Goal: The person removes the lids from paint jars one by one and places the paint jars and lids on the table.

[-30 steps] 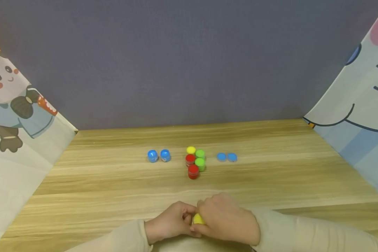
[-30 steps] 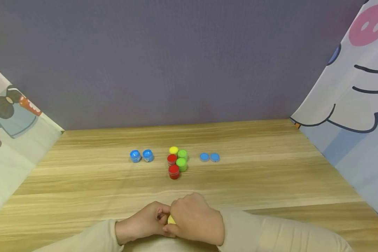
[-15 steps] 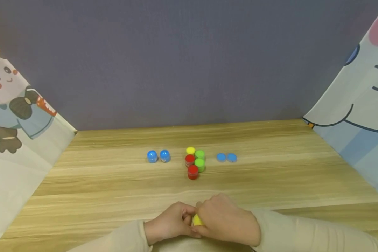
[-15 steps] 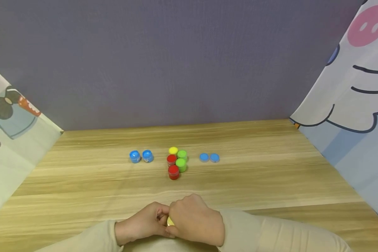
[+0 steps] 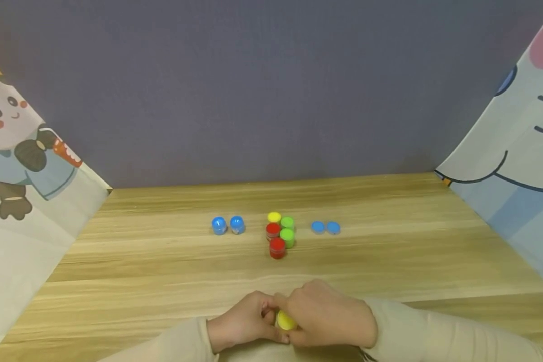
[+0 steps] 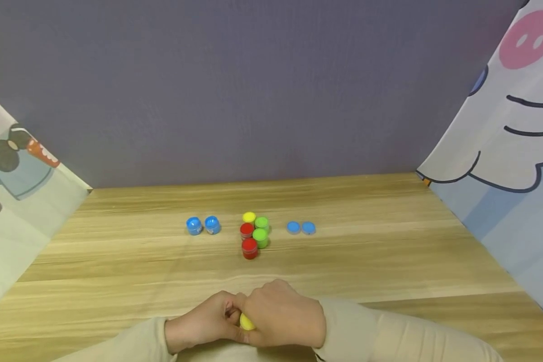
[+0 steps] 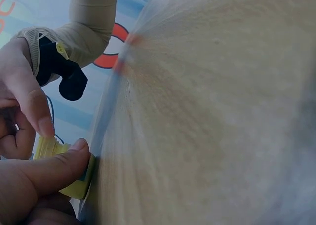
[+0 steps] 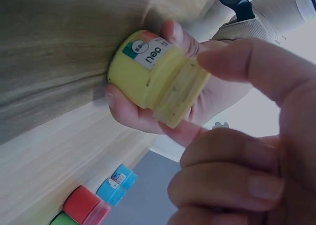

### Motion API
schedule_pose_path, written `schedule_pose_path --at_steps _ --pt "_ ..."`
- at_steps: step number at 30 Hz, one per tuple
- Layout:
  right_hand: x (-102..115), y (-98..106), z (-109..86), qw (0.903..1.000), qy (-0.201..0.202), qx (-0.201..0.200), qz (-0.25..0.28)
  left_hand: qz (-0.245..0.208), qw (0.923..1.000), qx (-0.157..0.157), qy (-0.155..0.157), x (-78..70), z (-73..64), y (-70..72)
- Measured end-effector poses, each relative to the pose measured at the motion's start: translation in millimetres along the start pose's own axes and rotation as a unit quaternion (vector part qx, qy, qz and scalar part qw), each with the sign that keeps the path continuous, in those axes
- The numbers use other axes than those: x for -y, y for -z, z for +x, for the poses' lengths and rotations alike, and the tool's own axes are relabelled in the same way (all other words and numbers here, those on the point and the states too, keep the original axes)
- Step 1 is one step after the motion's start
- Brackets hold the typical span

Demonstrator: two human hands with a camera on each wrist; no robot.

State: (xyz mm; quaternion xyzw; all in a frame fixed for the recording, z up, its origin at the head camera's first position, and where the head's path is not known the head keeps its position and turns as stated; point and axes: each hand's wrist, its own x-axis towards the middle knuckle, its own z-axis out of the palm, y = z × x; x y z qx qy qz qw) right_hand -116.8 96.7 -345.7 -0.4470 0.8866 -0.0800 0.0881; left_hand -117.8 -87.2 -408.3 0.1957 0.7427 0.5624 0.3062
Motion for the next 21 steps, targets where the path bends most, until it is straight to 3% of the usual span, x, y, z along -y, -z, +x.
schedule_pose_path --at_steps 13,17,21 --pt "-2.5 1.5 -2.9 0.9993 0.034 0.014 0.007 0.003 1.0 -0.003 -0.006 1.4 -0.6 0.0" --pt "0.8 -0.6 -1.5 0.9999 -0.001 -0.005 0.014 0.021 0.9997 -0.009 -0.011 2.1 -0.2 1.0" --pt "3.9 -1.9 1.9 0.998 -0.051 -0.023 -0.03 0.021 0.9996 -0.013 -0.015 1.8 1.3 0.1"
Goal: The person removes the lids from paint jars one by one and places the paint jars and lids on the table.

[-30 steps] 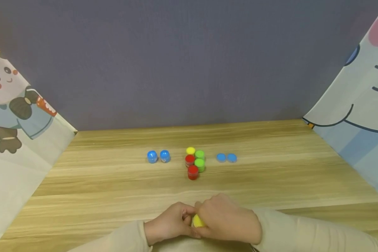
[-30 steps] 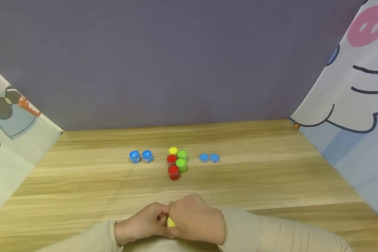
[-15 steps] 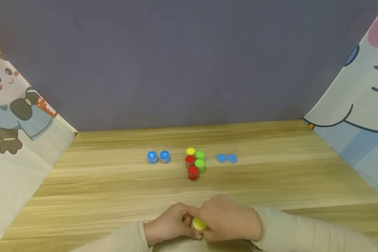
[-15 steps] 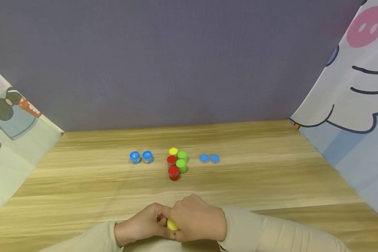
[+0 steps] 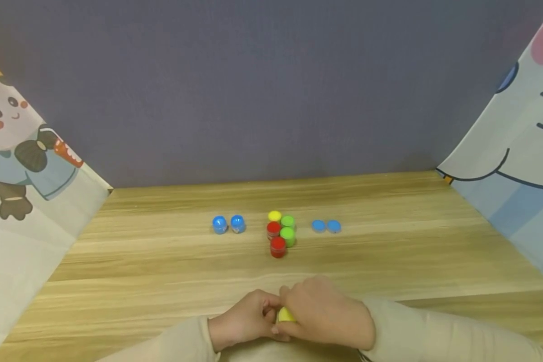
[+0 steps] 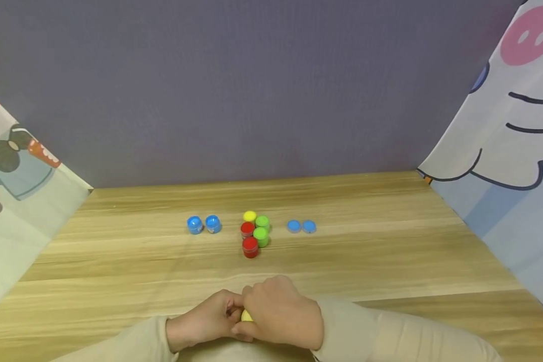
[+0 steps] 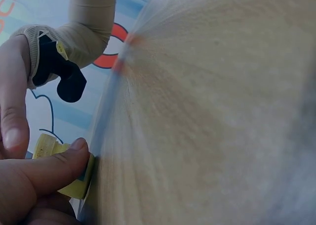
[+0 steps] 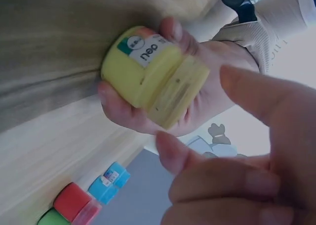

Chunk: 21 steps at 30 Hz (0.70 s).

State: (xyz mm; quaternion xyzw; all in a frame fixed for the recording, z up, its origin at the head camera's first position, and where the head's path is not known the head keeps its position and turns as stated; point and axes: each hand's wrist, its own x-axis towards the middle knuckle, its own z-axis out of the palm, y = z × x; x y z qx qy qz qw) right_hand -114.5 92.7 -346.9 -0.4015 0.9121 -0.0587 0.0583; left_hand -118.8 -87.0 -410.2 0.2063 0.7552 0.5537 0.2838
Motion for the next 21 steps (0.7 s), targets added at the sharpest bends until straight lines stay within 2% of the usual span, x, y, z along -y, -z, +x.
schedule_pose_path --at_steps 6,13,21 --pt "1.0 -2.3 0.9 0.999 -0.016 -0.017 -0.037 -0.002 1.0 -0.003 -0.001 -1.0 0.7 -0.8" --pt "1.7 -3.5 2.0 0.9988 -0.013 -0.014 -0.045 -0.001 1.0 -0.004 -0.001 -1.1 1.5 -1.2" --pt "-0.4 0.8 2.4 0.9991 0.024 0.014 0.033 0.002 1.0 0.0 -0.003 -2.4 0.0 -0.1"
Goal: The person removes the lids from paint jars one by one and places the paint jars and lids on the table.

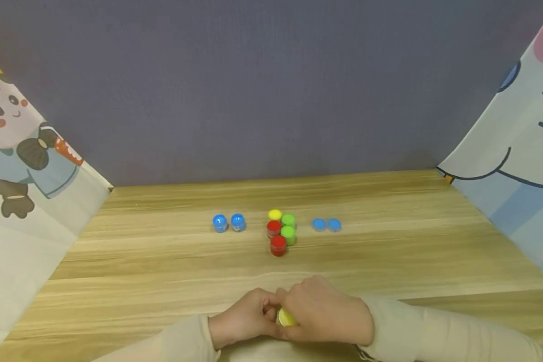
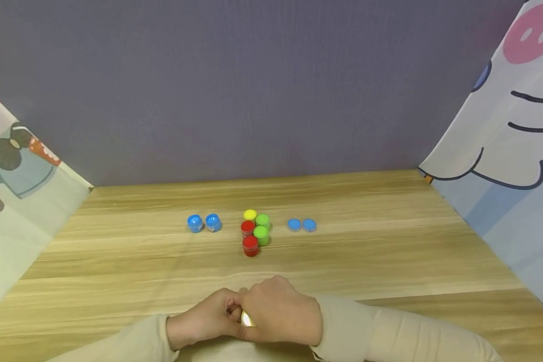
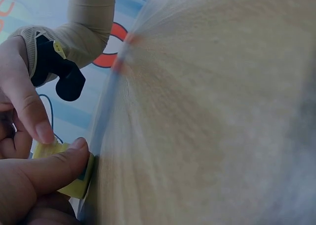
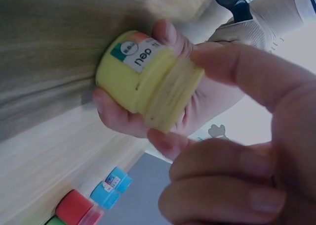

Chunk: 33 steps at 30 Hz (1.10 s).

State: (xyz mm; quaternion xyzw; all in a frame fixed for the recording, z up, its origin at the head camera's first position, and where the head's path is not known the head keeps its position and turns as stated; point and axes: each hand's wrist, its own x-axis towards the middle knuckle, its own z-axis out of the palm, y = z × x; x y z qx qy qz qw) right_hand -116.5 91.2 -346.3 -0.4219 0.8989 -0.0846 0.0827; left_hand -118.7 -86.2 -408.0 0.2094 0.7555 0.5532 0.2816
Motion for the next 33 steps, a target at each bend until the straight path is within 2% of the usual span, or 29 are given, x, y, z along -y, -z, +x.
schedule_pose_path --at_steps 6,10,14,18,23,26,33 --pt "-3.6 5.8 -1.7 0.9989 0.026 0.027 0.028 -0.025 0.9995 0.011 0.014 -0.5 -0.3 0.5" --pt "-5.8 7.9 -3.9 0.9984 0.045 0.031 0.012 -0.029 0.9993 0.009 0.021 -0.4 -0.7 0.0" --pt "-6.9 7.2 -5.6 0.9985 0.052 0.016 0.0 -0.025 0.9995 0.008 0.019 0.2 -0.4 -0.3" --pt "-5.4 3.8 -5.7 0.9997 0.021 0.001 0.01 -0.013 0.9998 0.004 0.011 0.7 0.0 0.4" --pt "-2.4 -3.5 -3.2 0.999 -0.031 -0.021 -0.026 -0.018 0.9998 0.0 0.01 0.4 -0.2 -0.3" --pt "-1.8 -6.7 -2.7 0.9979 -0.041 -0.031 -0.04 -0.02 0.9998 -0.003 0.007 0.6 0.0 -1.2" --pt "-0.6 -7.2 -1.4 0.9978 -0.04 -0.022 -0.048 -0.018 0.9998 -0.002 0.0 2.0 0.9 -0.8"
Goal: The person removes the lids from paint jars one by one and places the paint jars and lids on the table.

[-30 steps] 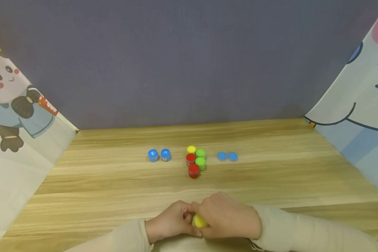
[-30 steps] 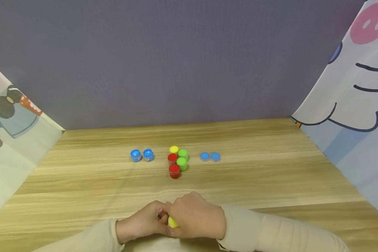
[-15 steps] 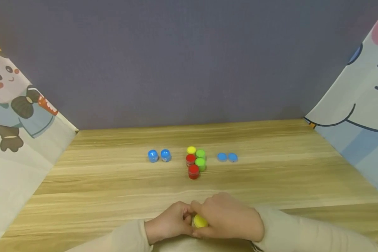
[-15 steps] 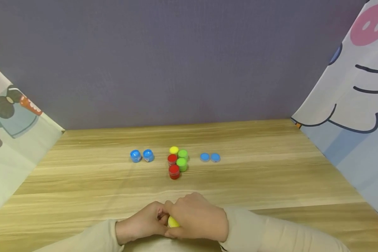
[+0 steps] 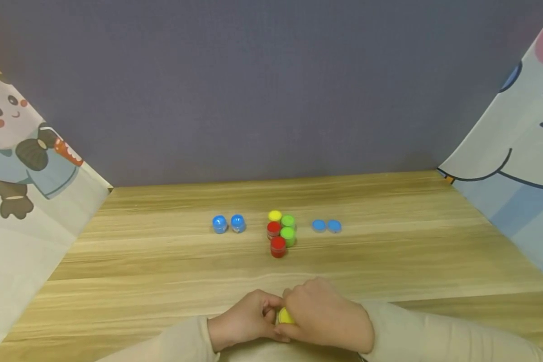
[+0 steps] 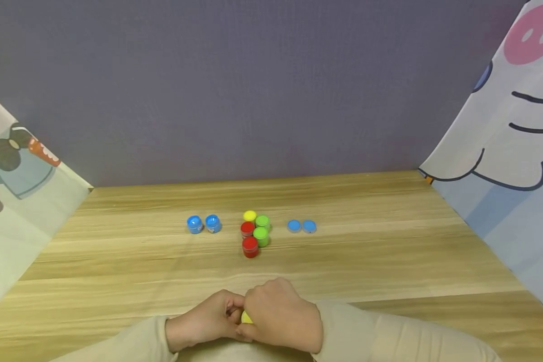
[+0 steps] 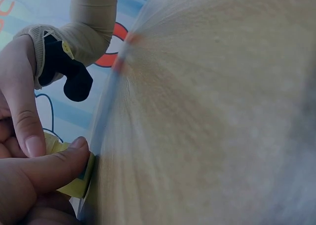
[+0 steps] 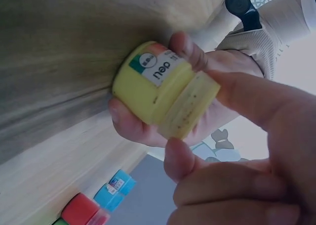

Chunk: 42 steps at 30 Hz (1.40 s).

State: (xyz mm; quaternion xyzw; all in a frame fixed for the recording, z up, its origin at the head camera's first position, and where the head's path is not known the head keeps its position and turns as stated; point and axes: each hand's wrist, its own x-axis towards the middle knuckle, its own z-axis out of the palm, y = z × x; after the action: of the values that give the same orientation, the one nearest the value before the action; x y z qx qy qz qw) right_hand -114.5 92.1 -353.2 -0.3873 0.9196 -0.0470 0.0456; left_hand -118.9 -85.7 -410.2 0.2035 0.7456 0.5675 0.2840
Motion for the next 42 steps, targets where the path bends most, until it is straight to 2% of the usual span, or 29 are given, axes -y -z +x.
schedule_pose_path --at_steps 5,13,20,24,29,35,42 --pt "0.3 2.6 -0.3 0.9998 0.008 0.012 0.011 -0.001 1.0 0.001 0.006 -0.1 -0.4 0.1" --pt "-0.6 3.6 -5.5 0.9971 0.031 0.029 0.063 -0.005 0.9999 0.011 0.012 -1.2 -0.8 0.7" --pt "-1.5 6.2 -5.8 0.9955 0.054 0.053 0.057 0.0 0.9999 0.0 0.014 -0.9 -0.8 -0.6" --pt "-2.5 6.0 -6.6 0.9952 0.057 0.041 0.068 0.009 0.9999 0.001 0.009 0.3 -0.4 0.0" --pt "-4.2 3.5 -7.3 0.996 0.029 0.012 0.084 0.01 0.9999 0.003 0.0 1.3 0.7 0.5" --pt "-2.7 1.2 -6.4 0.9989 -0.004 -0.013 0.044 -0.011 0.9999 0.009 0.007 -0.3 1.5 0.2" --pt "1.8 1.9 -3.6 0.9992 -0.016 0.004 0.037 -0.007 1.0 0.003 0.006 -0.5 0.7 -0.1"
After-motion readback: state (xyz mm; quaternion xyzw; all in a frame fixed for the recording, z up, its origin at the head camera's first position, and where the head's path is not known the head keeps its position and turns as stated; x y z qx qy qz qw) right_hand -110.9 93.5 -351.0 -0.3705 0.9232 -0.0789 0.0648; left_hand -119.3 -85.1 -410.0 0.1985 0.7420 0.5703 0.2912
